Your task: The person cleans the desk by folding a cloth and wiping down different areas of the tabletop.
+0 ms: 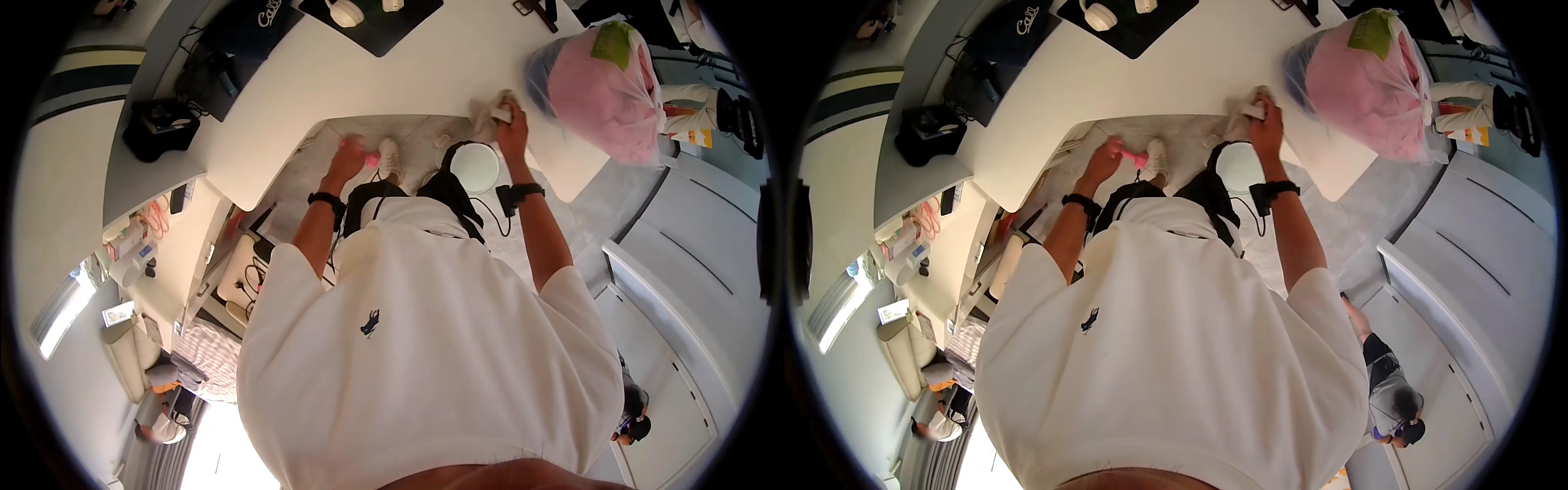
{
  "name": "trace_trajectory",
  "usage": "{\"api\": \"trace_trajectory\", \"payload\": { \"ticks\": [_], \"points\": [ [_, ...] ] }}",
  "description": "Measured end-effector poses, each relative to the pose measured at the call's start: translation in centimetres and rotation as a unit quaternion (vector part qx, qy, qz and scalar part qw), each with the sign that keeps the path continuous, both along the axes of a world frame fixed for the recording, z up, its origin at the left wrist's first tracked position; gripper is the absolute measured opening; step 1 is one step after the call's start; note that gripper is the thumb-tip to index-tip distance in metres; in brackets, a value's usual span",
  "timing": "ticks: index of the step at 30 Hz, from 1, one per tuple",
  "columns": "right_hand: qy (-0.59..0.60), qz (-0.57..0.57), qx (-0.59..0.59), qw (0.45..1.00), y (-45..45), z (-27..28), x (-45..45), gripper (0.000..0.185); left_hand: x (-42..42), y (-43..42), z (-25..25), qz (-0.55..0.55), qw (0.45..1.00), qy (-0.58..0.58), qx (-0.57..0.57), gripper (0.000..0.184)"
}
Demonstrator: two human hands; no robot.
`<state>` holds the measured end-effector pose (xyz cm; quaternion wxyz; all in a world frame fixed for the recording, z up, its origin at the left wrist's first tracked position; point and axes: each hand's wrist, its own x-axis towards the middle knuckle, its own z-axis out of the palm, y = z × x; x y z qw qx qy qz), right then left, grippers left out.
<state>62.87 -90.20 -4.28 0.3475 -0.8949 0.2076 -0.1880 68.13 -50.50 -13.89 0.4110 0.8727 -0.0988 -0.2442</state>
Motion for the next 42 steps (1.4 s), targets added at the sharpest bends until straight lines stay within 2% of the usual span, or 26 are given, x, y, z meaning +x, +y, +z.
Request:
{"api": "trace_trajectory", "payload": {
  "ticks": [2,3,5,6,8,9,10,11,13,14,16,17,21,23,25,27,28,29,31,32,34,35,37,38,40,42],
  "points": [
    [0.081,-0.070,-0.071,0.992,-2.6,-3.1,-0.1,0.042,-0.1,-0.7,-3.0,-0.195,0.979,0.045,0.042,0.041],
    [0.080,-0.070,-0.071,0.992,-2.2,-4.4,0.1,0.042,-0.3,-1.2,-2.7,-0.194,0.979,0.044,0.042,0.041],
    [0.190,-0.063,-0.091,0.976,0.1,-6.3,1.4,0.053,-0.6,-2.2,-1.1,-0.219,0.962,0.164,-0.012,0.045],
    [0.213,-0.035,-0.070,0.974,3.0,-4.5,2.6,0.056,-0.7,-2.6,0.1,-0.217,0.962,0.164,-0.011,0.045],
    [0.198,0.131,-0.079,0.968,9.2,-1.2,4.1,0.055,-0.8,-3.2,3.8,-0.168,0.964,0.203,-0.034,0.055],
    [0.221,0.211,0.060,0.950,12.1,-1.9,4.7,0.054,-0.9,-3.3,5.7,-0.129,0.970,0.202,-0.043,0.066],
    [0.148,0.341,0.125,0.920,15.2,-3.4,5.0,0.055,-1.4,-2.7,6.1,-0.130,0.970,0.202,-0.041,0.066],
    [0.172,0.421,0.192,0.870,19.0,-3.4,5.2,0.058,-1.7,-2.0,6.2,-0.100,0.982,0.156,-0.027,0.064],
    [0.189,0.459,0.159,0.853,25.0,-1.5,6.3,0.056,-1.7,1.5,0.5,-0.034,0.992,0.021,-0.118,0.058],
    [0.187,0.460,0.161,0.853,26.4,-1.2,7.0,0.056,-1.8,2.5,1.7,-0.033,0.993,0.020,-0.115,0.058],
    [0.164,0.550,0.193,0.796,28.2,-0.2,7.8,0.056,-3.1,4.6,5.7,0.081,0.983,-0.090,-0.141,0.052],
    [0.201,0.559,0.205,0.778,28.1,1.5,8.0,0.051,-3.6,5.2,6.3,0.078,0.983,-0.090,-0.141,0.052],
    [0.190,0.572,0.111,0.791,24.3,3.0,8.2,0.048,-2.7,5.3,5.7,0.063,0.994,-0.082,-0.031,0.066],
    [0.176,0.477,0.147,0.848,20.3,1.9,7.0,0.048,-1.5,4.0,7.0,0.065,0.996,-0.050,0.025,0.080],
    [0.140,0.375,0.068,0.914,16.1,2.6,5.4,0.052,0.2,1.7,8.2,0.033,0.998,-0.054,0.025,0.077],
    [-0.027,0.276,-0.042,0.960,11.2,-0.4,3.4,0.047,1.8,-1.1,9.0,0.004,0.998,-0.056,0.026,0.075],
    [0.082,0.192,-0.006,0.978,9.3,0.7,2.6,0.046,2.5,-2.7,9.4,-0.051,0.996,-0.060,0.029,0.077],
    [0.189,0.103,0.031,0.976,7.5,1.8,1.7,0.044,3.2,-4.3,9.8,-0.106,0.992,-0.064,0.033,0.080],
    [0.116,0.035,-0.012,0.993,3.8,0.8,-0.3,0.045,4.2,-7.8,10.5,-0.146,0.983,-0.110,-0.029,0.079],
    [0.148,-0.038,0.014,0.988,2.7,1.1,-0.8,0.039,4.6,-9.5,10.8,-0.182,0.967,-0.157,-0.090,0.079],
    [0.113,-0.085,-0.105,0.984,0.6,1.1,-1.6,0.035,5.4,-12.6,11.4,-0.203,0.969,-0.115,-0.078,0.077],
    [0.114,-0.087,-0.104,0.984,0.1,0.9,-1.6,0.035,5.7,-13.9,11.7,-0.221,0.970,-0.076,-0.065,0.075],
    [0.145,-0.189,-0.239,0.941,-0.8,1.3,-0.7,0.026,6.4,-15.6,11.5,-0.250,0.965,-0.077,-0.017,0.072],
    [0.145,-0.191,-0.237,0.942,-1.4,1.5,0.1,0.026,6.8,-16.2,11.5,-0.275,0.958,-0.080,0.032,0.069],
    [0.343,-0.222,-0.028,0.912,-1.9,2.0,2.2,0.028,7.8,-17.4,12.8,-0.278,0.954,-0.056,0.094,0.067],
    [0.340,-0.193,-0.007,0.920,-2.0,0.3,3.0,0.036,8.2,-17.5,12.9,-0.277,0.947,-0.024,0.160,0.066]
  ]
}}
